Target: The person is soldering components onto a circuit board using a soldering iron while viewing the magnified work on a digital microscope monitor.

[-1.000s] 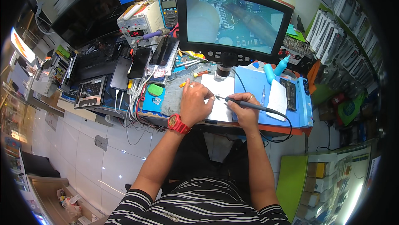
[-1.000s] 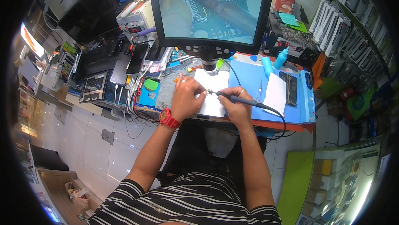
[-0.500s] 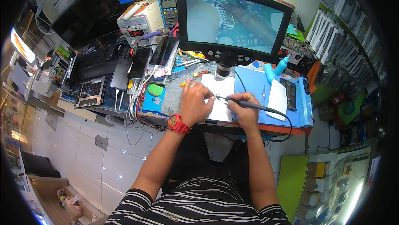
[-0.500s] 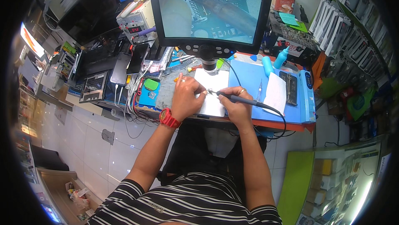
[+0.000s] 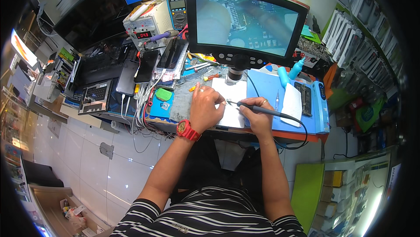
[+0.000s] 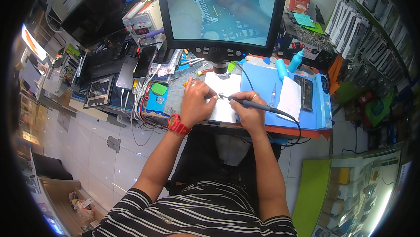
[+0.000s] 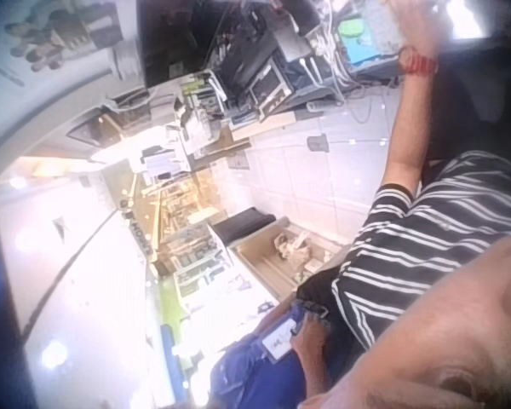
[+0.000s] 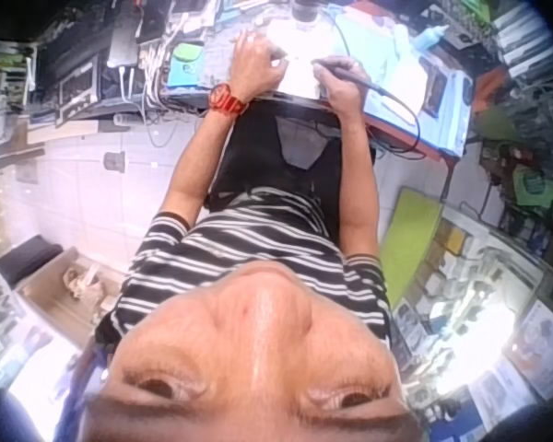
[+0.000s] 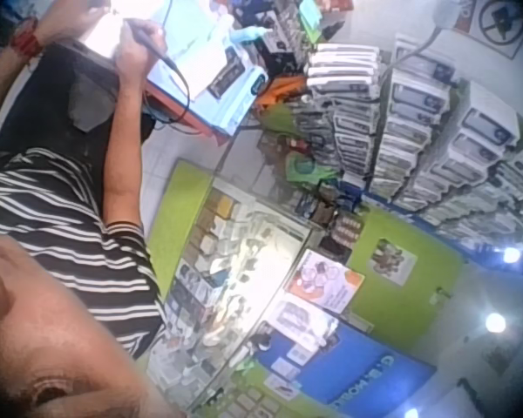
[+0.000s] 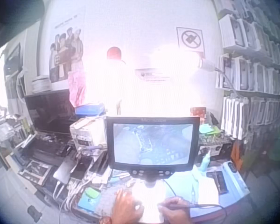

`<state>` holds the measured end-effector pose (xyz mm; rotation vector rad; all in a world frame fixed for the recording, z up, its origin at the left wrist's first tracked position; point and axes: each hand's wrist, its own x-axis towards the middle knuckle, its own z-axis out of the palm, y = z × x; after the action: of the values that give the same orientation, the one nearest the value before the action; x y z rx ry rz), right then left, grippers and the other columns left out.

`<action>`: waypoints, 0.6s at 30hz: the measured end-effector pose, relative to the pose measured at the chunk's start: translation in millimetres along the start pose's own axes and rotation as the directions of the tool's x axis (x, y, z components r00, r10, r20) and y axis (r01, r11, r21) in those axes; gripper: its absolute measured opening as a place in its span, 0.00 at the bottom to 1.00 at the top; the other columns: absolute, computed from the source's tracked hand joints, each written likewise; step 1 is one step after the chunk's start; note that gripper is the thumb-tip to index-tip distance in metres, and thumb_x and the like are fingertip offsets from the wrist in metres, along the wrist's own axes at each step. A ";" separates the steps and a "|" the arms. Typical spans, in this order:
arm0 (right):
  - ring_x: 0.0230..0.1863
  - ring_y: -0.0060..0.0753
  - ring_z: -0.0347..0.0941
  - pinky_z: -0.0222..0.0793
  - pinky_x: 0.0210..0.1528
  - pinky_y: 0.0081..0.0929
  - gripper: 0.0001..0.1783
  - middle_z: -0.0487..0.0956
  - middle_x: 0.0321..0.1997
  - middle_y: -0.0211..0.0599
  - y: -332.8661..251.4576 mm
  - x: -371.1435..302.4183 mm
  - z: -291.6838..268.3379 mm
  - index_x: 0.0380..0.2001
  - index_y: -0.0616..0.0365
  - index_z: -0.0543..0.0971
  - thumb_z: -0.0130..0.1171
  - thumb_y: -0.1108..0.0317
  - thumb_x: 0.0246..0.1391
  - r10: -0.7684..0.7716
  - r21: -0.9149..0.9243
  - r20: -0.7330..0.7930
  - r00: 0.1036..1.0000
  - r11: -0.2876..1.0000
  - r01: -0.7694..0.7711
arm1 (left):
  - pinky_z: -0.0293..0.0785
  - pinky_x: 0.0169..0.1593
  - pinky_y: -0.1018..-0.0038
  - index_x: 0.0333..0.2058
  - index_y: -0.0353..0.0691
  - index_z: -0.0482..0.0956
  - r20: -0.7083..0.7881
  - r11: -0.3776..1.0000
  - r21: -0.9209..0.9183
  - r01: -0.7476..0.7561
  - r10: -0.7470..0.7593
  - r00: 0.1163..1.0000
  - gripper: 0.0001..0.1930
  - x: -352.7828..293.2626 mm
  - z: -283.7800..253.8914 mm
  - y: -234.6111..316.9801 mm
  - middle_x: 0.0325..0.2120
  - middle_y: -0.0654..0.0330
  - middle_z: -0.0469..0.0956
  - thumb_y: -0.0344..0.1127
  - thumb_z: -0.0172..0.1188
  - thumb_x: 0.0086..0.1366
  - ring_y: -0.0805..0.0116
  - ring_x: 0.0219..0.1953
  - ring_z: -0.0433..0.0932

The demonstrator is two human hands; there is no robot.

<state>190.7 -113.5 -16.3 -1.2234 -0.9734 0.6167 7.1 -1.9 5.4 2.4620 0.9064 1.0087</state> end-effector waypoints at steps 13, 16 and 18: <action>0.41 0.28 0.86 0.83 0.48 0.28 0.12 0.89 0.41 0.44 1.3 0.3 0.0 0.41 0.66 0.82 0.75 0.78 0.57 0.003 -0.013 0.002 1.000 1.000 -0.003 | 0.54 0.79 0.39 0.27 0.40 0.87 0.007 1.000 0.002 0.013 -0.013 1.000 0.05 0.1 0.0 -0.5 0.29 0.56 0.81 0.33 0.72 0.59 0.52 0.44 0.81; 0.42 0.28 0.86 0.83 0.48 0.28 0.12 0.89 0.41 0.45 1.3 -0.1 0.3 0.40 0.66 0.82 0.75 0.78 0.57 0.004 0.007 -0.002 1.000 1.000 -0.004 | 0.54 0.79 0.39 0.27 0.40 0.86 0.009 1.000 0.001 0.014 -0.014 1.000 0.05 0.4 -0.4 -0.3 0.29 0.56 0.81 0.33 0.72 0.59 0.52 0.44 0.81; 0.42 0.28 0.86 0.84 0.48 0.28 0.12 0.89 0.41 0.45 3.1 -0.1 -0.2 0.40 0.66 0.82 0.75 0.78 0.57 -0.006 0.008 -0.005 1.000 1.000 0.006 | 0.54 0.79 0.39 0.27 0.40 0.86 0.004 1.000 0.004 0.009 -0.009 1.000 0.05 0.3 0.5 -0.9 0.29 0.56 0.81 0.33 0.72 0.59 0.52 0.44 0.81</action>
<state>191.1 -112.8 -19.4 -1.2138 -0.9694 0.6123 7.3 -1.1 4.7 2.4601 0.9175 0.9998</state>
